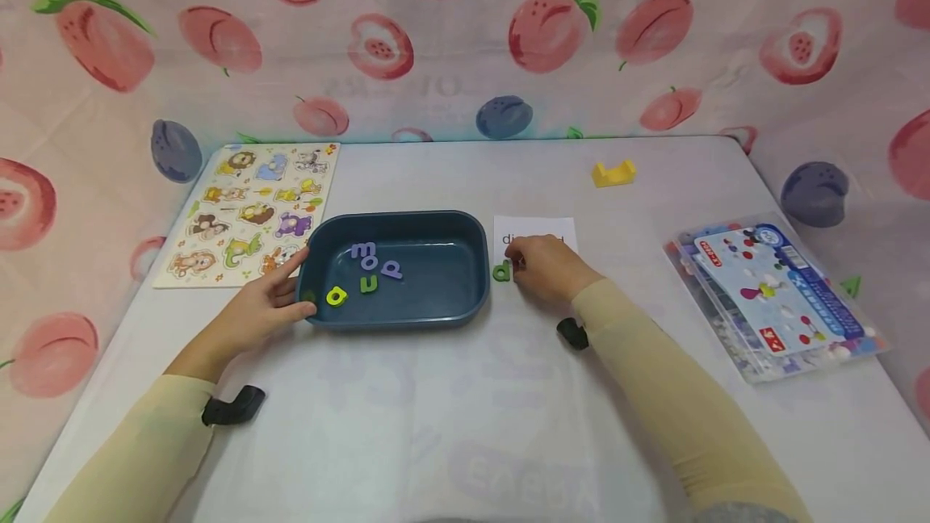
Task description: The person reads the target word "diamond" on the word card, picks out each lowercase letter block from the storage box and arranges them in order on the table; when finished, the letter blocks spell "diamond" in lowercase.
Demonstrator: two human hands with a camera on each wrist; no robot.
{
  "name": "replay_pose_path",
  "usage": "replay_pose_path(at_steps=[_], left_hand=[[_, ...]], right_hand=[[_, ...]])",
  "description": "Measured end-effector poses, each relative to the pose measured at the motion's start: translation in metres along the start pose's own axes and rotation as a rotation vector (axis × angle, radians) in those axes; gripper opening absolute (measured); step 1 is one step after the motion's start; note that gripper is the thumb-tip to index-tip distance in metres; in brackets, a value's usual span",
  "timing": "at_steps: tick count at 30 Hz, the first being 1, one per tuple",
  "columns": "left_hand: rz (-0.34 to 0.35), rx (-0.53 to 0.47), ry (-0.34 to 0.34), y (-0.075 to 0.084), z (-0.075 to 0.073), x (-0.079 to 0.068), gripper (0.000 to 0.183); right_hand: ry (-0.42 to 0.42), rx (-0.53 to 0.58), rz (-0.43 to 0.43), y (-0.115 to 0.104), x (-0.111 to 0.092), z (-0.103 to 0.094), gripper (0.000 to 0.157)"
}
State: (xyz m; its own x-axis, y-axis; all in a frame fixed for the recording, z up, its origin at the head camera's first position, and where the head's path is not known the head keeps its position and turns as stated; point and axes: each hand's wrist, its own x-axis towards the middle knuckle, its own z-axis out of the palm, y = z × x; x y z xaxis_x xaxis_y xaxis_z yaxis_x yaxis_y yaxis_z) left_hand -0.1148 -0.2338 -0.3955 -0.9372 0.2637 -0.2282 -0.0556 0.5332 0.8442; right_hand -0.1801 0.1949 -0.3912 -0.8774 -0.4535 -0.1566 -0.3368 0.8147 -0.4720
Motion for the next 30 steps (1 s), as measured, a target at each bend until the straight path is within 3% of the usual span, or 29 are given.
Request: replay_pose_path(at_steps=[30], left_hand=[[-0.004, 0.003, -0.004, 0.0, -0.0005, 0.0011, 0.092]], right_hand=[[-0.041, 0.01, 0.038, -0.0011, 0.0003, -0.002, 0.03]])
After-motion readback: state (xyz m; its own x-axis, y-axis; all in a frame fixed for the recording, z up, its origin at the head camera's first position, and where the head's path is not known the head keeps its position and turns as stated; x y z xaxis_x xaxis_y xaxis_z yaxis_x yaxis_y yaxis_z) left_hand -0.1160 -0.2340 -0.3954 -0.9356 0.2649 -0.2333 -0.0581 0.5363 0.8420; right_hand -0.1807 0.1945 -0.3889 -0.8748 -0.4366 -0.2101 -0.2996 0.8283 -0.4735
